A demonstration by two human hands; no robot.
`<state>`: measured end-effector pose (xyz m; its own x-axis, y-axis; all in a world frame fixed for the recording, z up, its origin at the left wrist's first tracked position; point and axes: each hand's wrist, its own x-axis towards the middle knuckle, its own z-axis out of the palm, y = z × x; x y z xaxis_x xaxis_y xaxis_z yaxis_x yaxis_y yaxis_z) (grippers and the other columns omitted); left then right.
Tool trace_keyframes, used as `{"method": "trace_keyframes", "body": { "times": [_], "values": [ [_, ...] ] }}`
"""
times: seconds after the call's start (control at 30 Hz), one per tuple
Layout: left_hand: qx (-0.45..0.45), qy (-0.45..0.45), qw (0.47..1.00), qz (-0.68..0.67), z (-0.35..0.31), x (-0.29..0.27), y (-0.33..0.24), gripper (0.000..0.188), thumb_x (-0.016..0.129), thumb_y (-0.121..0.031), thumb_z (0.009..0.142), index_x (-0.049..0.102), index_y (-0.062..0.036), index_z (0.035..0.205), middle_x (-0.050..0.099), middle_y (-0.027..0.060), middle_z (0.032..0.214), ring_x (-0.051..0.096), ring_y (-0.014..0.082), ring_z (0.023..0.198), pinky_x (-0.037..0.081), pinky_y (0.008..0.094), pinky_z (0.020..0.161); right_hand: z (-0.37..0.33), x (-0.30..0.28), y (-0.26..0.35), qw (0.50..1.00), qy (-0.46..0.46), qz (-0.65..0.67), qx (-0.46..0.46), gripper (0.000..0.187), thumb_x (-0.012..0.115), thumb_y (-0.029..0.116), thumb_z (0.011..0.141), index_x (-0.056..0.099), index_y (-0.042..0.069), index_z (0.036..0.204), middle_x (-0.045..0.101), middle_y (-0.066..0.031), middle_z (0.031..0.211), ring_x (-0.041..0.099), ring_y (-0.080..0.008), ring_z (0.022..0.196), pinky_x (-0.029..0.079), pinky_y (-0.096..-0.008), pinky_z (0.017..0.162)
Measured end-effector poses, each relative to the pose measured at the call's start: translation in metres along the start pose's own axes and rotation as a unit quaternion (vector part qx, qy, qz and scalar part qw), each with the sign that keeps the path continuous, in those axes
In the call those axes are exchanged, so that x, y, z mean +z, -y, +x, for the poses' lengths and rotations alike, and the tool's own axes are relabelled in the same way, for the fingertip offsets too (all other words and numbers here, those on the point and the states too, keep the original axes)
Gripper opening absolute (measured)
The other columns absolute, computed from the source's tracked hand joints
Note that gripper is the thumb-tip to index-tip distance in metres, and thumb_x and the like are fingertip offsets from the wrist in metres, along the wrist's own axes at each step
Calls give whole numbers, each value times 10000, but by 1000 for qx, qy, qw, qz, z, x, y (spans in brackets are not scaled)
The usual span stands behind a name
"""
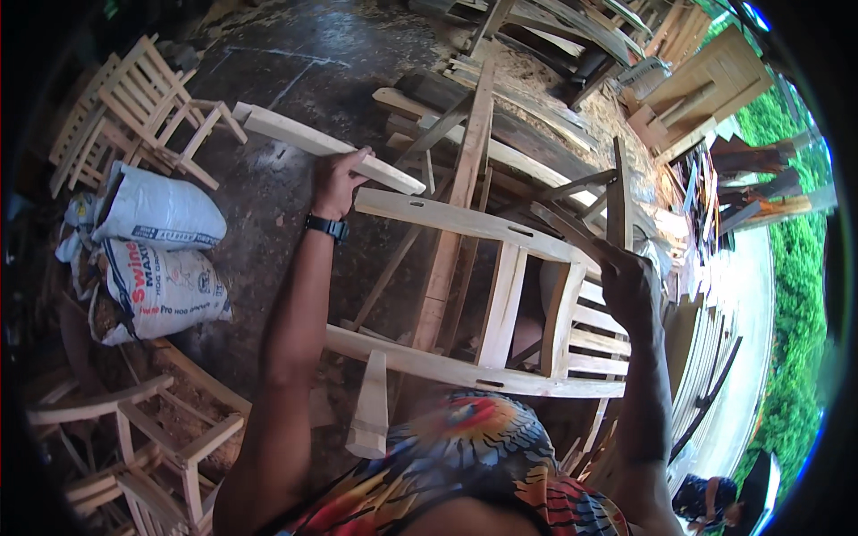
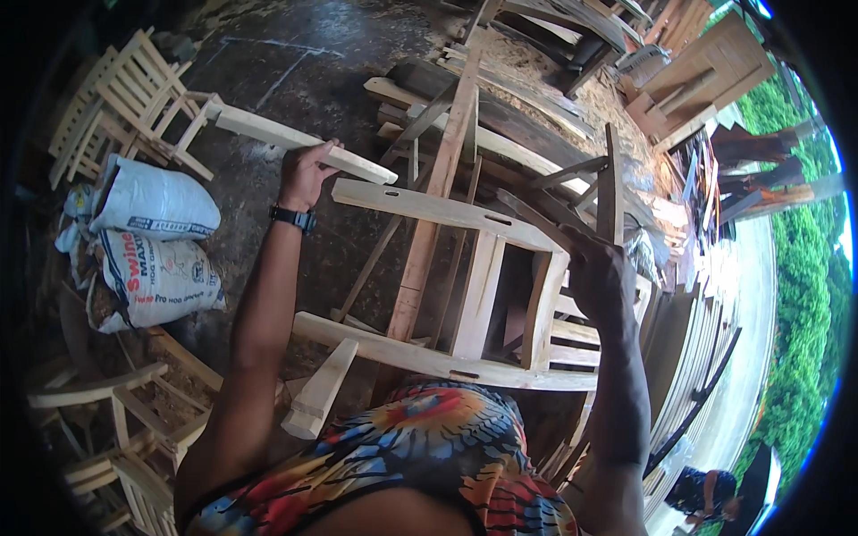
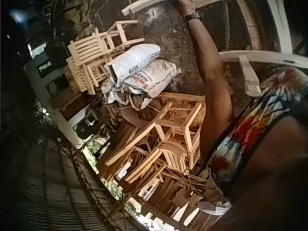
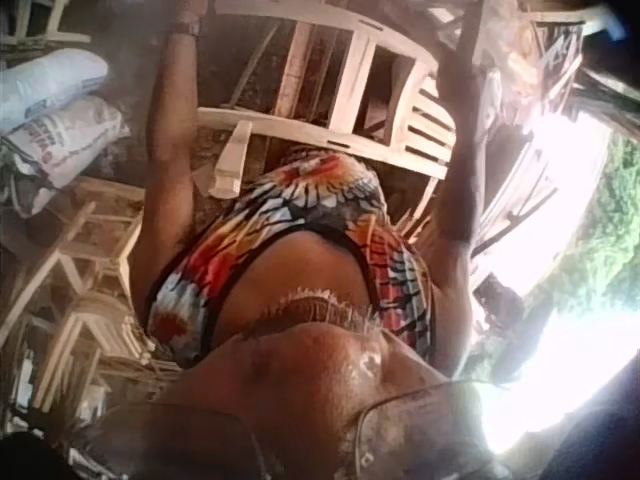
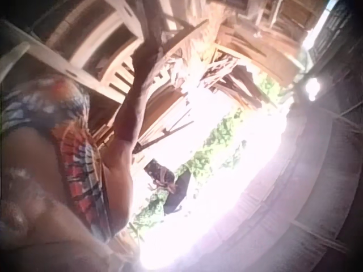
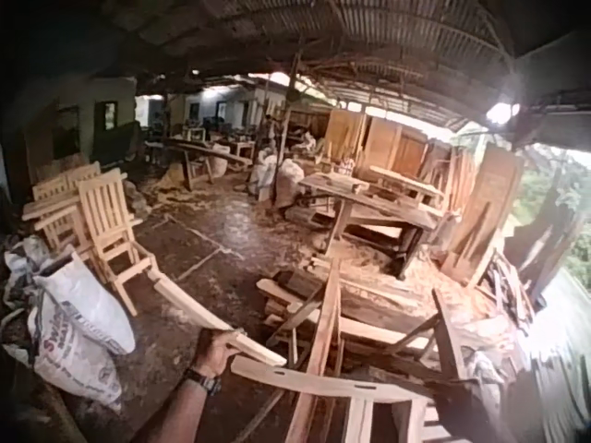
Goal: The person assembles a wooden chair by applying glue to wooden components and fitting them into the chair frame.
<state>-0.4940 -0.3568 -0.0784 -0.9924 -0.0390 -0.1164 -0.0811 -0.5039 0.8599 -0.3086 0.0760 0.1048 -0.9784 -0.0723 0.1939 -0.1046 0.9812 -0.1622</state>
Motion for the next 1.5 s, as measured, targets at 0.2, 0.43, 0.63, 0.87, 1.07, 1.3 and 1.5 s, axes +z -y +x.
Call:
{"method": "trace_keyframes", "body": {
  "times": [0.2, 0.43, 0.63, 0.87, 1.07, 1.3, 1.5],
  "values": [
    [14, 30, 996, 83, 33, 25, 10, 147, 686, -88, 892, 666, 13, 997, 725, 164, 1060, 708, 299, 1055, 583, 535, 906, -71, -31, -28, 991, 14, -29, 129, 318, 648, 134, 916, 737, 161, 1220, 735, -195, 1006, 728, -361, 898, 571, -432, 788],
    [11, 64, 989, 134, 43, 30, 10, 170, 743, -129, 826, 683, -34, 954, 741, 113, 956, 726, 234, 918, 599, 471, 806, -121, -41, -53, 989, -31, -16, 147, 289, 671, 96, 949, 726, 61, 1230, 745, -199, 864, 703, -229, 684, 513, -378, 638],
    [11, 70, 986, 154, 34, 35, 15, 179, 745, -154, 818, 703, -35, 944, 741, 97, 944, 722, 220, 894, 593, 459, 786, -124, -43, -42, 983, -31, 8, 182, 266, 672, 93, 920, 752, 83, 1174, 741, -202, 925, 735, -333, 764, 552, -413, 688],
    [-11, 85, 981, 172, 36, 27, 20, 170, 714, -77, 851, 632, -48, 996, 733, 122, 993, 722, 251, 975, 602, 442, 822, -122, -44, -39, 982, -26, 15, 186, 270, 669, 88, 924, 749, 84, 1182, 746, -196, 954, 739, -317, 774, 553, -403, 689],
    [20, 98, 972, 214, 36, 23, 26, 146, 734, -125, 854, 712, -31, 963, 742, 96, 945, 723, 205, 885, 602, 385, 757, -120, -39, -41, 983, -19, 26, 178, 286, 666, 90, 926, 742, 87, 1202, 753, -185, 998, 751, -313, 825, 572, -388, 743],
    [163, 136, 916, 341, 25, 38, 42, 155, 736, -143, 852, 753, -18, 943, 752, 60, 902, 709, 164, 825, 557, 322, 726, -103, -32, -33, 978, 7, 60, 198, 285, 671, 101, 927, 741, 87, 1203, 751, -188, 1002, 750, -319, 853, 570, -390, 747],
    [162, 123, 873, 443, 19, 65, 40, 197, 747, -171, 849, 754, 0, 947, 755, 122, 844, 727, 177, 806, 551, 338, 732, -91, -12, -38, 986, 28, 61, 151, 297, 667, 80, 916, 737, 77, 1204, 743, -204, 940, 737, -333, 799, 555, -408, 708]
  ]
}}
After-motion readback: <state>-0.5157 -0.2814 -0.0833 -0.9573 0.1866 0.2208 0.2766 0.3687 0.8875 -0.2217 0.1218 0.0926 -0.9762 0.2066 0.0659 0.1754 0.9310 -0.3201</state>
